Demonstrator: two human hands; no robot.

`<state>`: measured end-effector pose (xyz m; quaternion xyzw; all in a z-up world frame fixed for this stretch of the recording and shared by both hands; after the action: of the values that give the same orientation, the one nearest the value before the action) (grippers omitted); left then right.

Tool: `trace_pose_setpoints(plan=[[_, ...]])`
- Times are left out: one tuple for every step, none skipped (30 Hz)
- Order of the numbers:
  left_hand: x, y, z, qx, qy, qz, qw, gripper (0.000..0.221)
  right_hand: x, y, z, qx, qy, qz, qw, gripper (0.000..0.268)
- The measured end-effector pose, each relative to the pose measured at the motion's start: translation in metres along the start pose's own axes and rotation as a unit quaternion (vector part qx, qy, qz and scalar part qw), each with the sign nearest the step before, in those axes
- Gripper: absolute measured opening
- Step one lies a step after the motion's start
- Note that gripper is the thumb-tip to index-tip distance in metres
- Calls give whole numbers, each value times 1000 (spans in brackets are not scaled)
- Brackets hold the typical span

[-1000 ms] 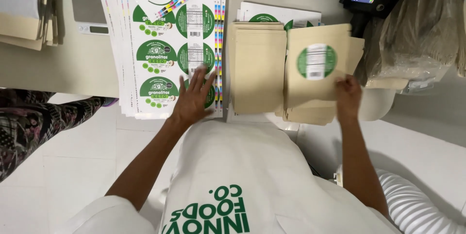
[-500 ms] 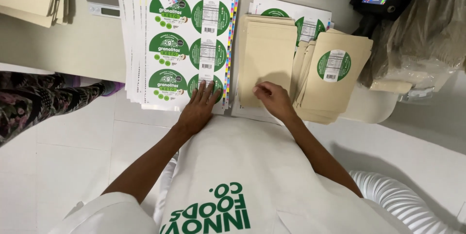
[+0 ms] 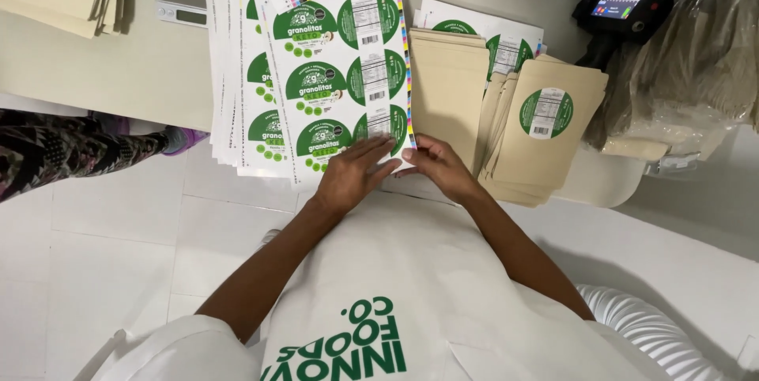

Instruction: Peeling circular product labels from a large sheet and applying them to the front of paper packaging bags.

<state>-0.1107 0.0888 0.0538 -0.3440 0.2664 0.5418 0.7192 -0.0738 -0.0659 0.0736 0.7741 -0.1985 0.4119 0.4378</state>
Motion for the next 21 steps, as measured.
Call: trace_pose_setpoints(plan=[[-2, -1, 1, -1, 0, -1, 1000, 30, 2, 0, 1, 0, 1, 1, 1000, 31], [-6, -2, 3, -10, 8, -13, 1000, 22, 6, 0, 3, -3, 21, 15, 1000, 26], [-11, -3, 4, -19, 17, -24, 999, 16, 10, 2, 5, -7, 40, 28, 999, 20], [-12, -5, 2, -19, 18, -25, 999, 16, 6, 0, 10, -7, 40, 28, 999, 20], [-12, -6, 2, -27, 13, -20, 999, 15, 2, -2, 14, -9, 44, 34, 998, 22], [-12, -7, 2, -35, 9, -14, 999, 14, -2, -4, 17, -10, 47, 41, 998, 24], [-11, -6, 0, -35, 9, -14, 999, 14, -3, -3, 19, -10, 47, 41, 998, 24], [-3, -6, -2, -40, 50, 30, 998, 12, -4, -2, 20, -11, 40, 41, 998, 25], [4, -4, -5, -44, 90, 74, 992, 11, -6, 0, 21, -11, 32, 40, 999, 26], [2, -8, 1, -44, 91, 75, 992, 11, -8, 3, 28, -11, 32, 39, 999, 26], [12, -11, 8, -70, 189, 152, 968, 10, -11, 5, 37, -22, 33, 32, 999, 28], [21, -12, 12, -94, 285, 226, 927, 10, -14, 7, 46, -33, 35, 24, 999, 30], [22, -18, 17, -94, 285, 226, 927, 10, -20, 10, 55, -33, 35, 23, 999, 30], [28, -19, 22, -115, 299, 276, 906, 9, -28, 15, 67, -71, 22, 12, 997, 31], [35, -21, 28, -138, 311, 324, 883, 9, -35, 17, 79, -106, 9, 1, 994, 33], [11, -32, 43, -139, 310, 325, 883, 9, -42, 22, 89, -105, 9, 1, 994, 33], [-16, -46, 59, -132, 326, 287, 891, 8, -51, 27, 100, -127, -6, -15, 992, 34], [-43, -59, 75, -124, 341, 248, 898, 12, -61, 32, 111, -150, -22, -31, 988, 35], [-61, -54, 76, -126, 340, 249, 898, 12, -105, 26, 164, -148, -21, -31, 988, 35], [-88, -55, 64, -9, 423, 192, 886, 17, -155, 28, 215, -193, -190, -17, 962, 31], [-120, -52, 53, 109, 495, 128, 852, 26, -209, 31, 257, -233, -354, -2, 906, 28]])
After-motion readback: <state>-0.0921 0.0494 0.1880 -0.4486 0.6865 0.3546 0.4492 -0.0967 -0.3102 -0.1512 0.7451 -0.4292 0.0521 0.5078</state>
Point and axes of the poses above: each hand's wrist, its own y-axis away from the middle knuckle, its own z-axis out of the back of the hand, x = y × z, the point moved 6 cm from there along -y, towards the middle knuckle, and after that the axes turned 5 degrees about x, right-handed, at the moved point
